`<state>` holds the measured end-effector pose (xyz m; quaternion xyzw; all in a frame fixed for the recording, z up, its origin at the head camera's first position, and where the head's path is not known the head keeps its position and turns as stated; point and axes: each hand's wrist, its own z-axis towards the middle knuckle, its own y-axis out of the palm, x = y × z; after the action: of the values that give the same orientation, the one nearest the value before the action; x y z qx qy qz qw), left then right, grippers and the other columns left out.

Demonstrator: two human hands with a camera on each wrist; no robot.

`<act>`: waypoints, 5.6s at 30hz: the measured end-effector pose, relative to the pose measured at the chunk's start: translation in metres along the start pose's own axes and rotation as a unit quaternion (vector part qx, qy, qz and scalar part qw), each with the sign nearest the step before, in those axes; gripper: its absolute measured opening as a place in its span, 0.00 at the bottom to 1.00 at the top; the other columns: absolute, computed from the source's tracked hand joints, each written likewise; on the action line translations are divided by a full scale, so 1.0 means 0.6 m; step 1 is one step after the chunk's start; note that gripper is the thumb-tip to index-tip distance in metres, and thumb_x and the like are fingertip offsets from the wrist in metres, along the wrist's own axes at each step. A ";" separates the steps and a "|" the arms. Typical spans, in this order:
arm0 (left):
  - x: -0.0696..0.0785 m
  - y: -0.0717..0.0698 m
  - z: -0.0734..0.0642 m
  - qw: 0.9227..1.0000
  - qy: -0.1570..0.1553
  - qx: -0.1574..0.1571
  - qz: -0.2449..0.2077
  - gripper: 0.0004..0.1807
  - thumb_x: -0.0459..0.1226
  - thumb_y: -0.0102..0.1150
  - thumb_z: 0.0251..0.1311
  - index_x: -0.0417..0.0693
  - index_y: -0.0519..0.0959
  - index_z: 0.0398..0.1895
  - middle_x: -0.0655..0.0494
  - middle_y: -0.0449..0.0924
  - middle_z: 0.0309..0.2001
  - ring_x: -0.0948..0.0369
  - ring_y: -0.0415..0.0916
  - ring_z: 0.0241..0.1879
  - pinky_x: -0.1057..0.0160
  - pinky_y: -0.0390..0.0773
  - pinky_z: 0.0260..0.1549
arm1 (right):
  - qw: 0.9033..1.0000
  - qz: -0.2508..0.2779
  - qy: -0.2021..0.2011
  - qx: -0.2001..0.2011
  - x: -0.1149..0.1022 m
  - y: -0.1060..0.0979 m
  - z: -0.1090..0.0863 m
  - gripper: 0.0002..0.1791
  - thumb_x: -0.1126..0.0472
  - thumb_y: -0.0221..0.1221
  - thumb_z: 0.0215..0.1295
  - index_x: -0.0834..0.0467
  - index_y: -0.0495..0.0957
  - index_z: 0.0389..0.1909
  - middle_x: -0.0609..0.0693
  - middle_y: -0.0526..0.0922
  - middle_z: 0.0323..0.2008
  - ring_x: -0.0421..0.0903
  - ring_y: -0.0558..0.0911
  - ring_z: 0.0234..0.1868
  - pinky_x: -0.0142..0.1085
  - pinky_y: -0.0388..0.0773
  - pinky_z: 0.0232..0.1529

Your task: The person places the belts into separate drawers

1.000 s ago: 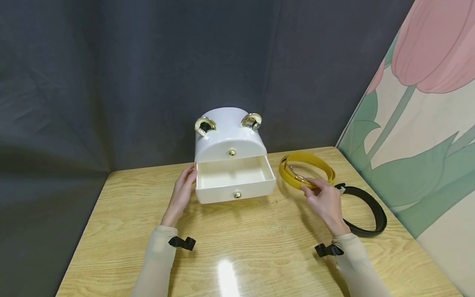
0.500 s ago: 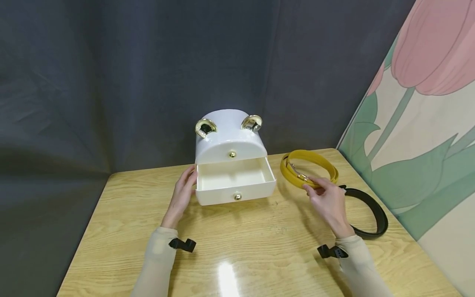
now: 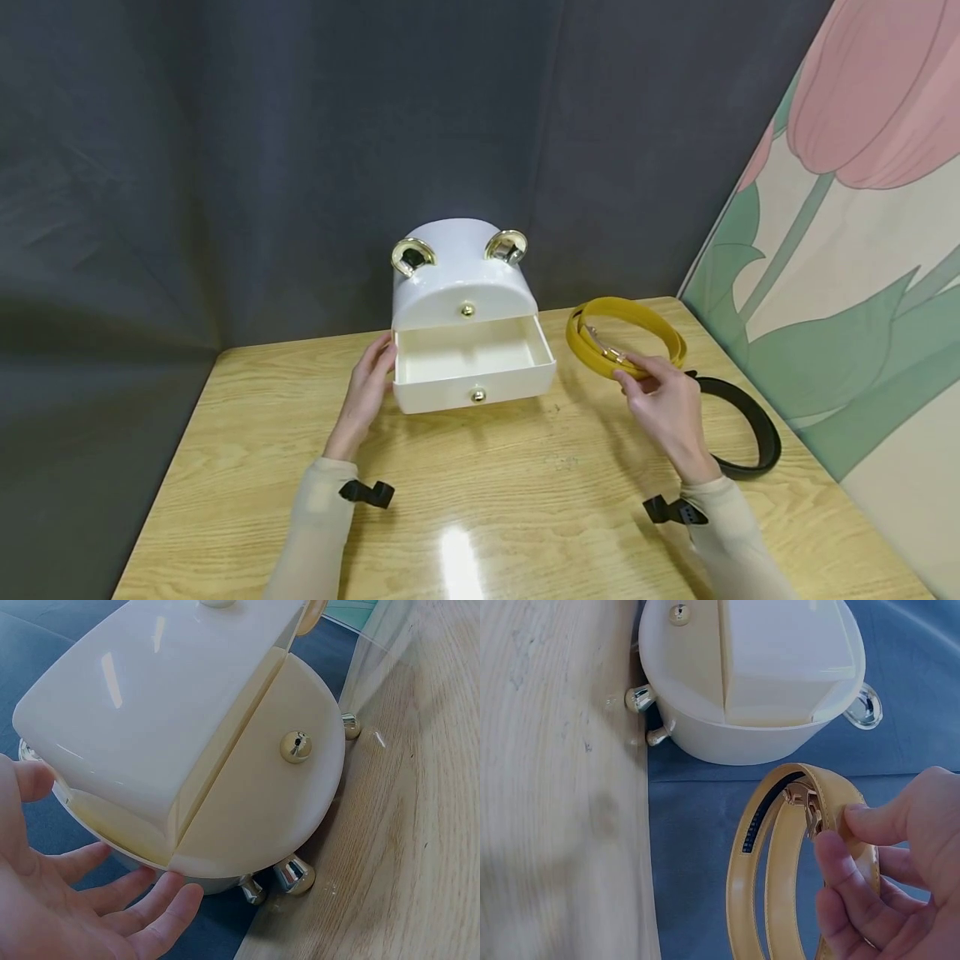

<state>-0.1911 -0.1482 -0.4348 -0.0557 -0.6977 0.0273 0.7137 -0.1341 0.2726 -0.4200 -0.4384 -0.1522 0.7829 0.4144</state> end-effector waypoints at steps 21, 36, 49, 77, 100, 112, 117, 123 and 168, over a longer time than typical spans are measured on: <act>-0.001 -0.002 0.000 1.000 -0.005 0.002 -0.002 0.35 0.54 0.42 0.84 0.49 0.56 0.86 0.41 0.64 0.79 0.41 0.66 0.76 0.35 0.71 0.71 | 0.998 0.032 -0.042 0.023 -0.033 -0.014 0.001 0.14 0.69 0.75 0.61 0.64 0.90 0.49 0.57 0.92 0.37 0.25 0.83 0.27 0.18 0.74 0.26; -0.007 0.007 -0.002 1.000 -0.001 -0.003 -0.016 0.35 0.52 0.41 0.85 0.47 0.55 0.86 0.40 0.62 0.81 0.39 0.66 0.75 0.35 0.71 0.71 | 0.998 0.038 -0.038 0.024 -0.042 -0.032 0.000 0.14 0.70 0.75 0.61 0.64 0.90 0.48 0.58 0.91 0.37 0.13 0.75 0.28 0.18 0.74 0.24; -0.008 0.002 -0.002 1.000 -0.001 0.001 -0.007 0.33 0.52 0.41 0.85 0.46 0.58 0.85 0.38 0.67 0.76 0.39 0.69 0.73 0.36 0.73 0.70 | 0.998 0.046 -0.035 0.019 -0.051 -0.029 -0.007 0.14 0.69 0.75 0.61 0.63 0.90 0.48 0.57 0.91 0.36 0.14 0.76 0.28 0.19 0.74 0.23; -0.003 0.003 -0.007 1.000 0.006 0.000 -0.010 0.35 0.52 0.40 0.85 0.47 0.56 0.86 0.39 0.64 0.78 0.38 0.67 0.75 0.35 0.72 0.70 | 0.995 0.068 -0.068 0.022 -0.085 -0.033 -0.008 0.16 0.71 0.76 0.57 0.62 0.91 0.47 0.54 0.91 0.35 0.19 0.80 0.28 0.19 0.74 0.26; -0.004 0.002 -0.002 1.000 -0.005 0.004 -0.020 0.35 0.52 0.40 0.85 0.46 0.54 0.86 0.38 0.64 0.79 0.40 0.67 0.74 0.40 0.74 0.69 | 0.992 0.077 -0.099 -0.015 -0.116 -0.035 -0.013 0.16 0.73 0.76 0.57 0.63 0.90 0.47 0.53 0.92 0.40 0.33 0.84 0.28 0.20 0.77 0.28; -0.005 0.003 -0.002 1.000 0.002 0.003 -0.020 0.33 0.51 0.40 0.85 0.47 0.57 0.85 0.38 0.67 0.76 0.40 0.69 0.74 0.40 0.75 0.67 | 0.992 0.066 -0.095 -0.043 -0.124 -0.037 -0.018 0.16 0.70 0.76 0.58 0.61 0.90 0.48 0.52 0.92 0.41 0.35 0.84 0.28 0.21 0.77 0.28; -0.004 0.002 -0.001 1.000 0.004 0.002 -0.018 0.34 0.52 0.40 0.85 0.47 0.57 0.85 0.38 0.67 0.76 0.40 0.68 0.74 0.37 0.74 0.69 | 0.992 0.066 -0.094 -0.053 -0.128 -0.037 -0.019 0.15 0.70 0.76 0.59 0.61 0.90 0.48 0.52 0.92 0.41 0.35 0.83 0.28 0.21 0.78 0.29; -0.004 0.001 -0.002 1.000 0.002 0.003 -0.015 0.34 0.52 0.41 0.85 0.47 0.57 0.85 0.38 0.65 0.78 0.39 0.68 0.75 0.36 0.73 0.69 | 0.991 0.067 -0.101 -0.062 -0.135 -0.037 -0.021 0.15 0.70 0.76 0.59 0.59 0.91 0.47 0.49 0.92 0.40 0.35 0.83 0.28 0.22 0.78 0.31; -0.004 0.002 -0.007 1.000 0.001 0.000 -0.012 0.34 0.53 0.40 0.85 0.47 0.56 0.85 0.38 0.65 0.77 0.39 0.67 0.75 0.34 0.71 0.71 | 0.961 0.127 -0.222 -0.106 -0.187 -0.011 -0.027 0.16 0.69 0.76 0.56 0.56 0.91 0.47 0.47 0.92 0.42 0.33 0.84 0.30 0.23 0.78 0.30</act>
<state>-0.1869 -0.1476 -0.4373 -0.0476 -0.6974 0.0188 0.7149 -0.0870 0.1866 -0.3626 -0.3106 -0.2657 0.8860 0.2188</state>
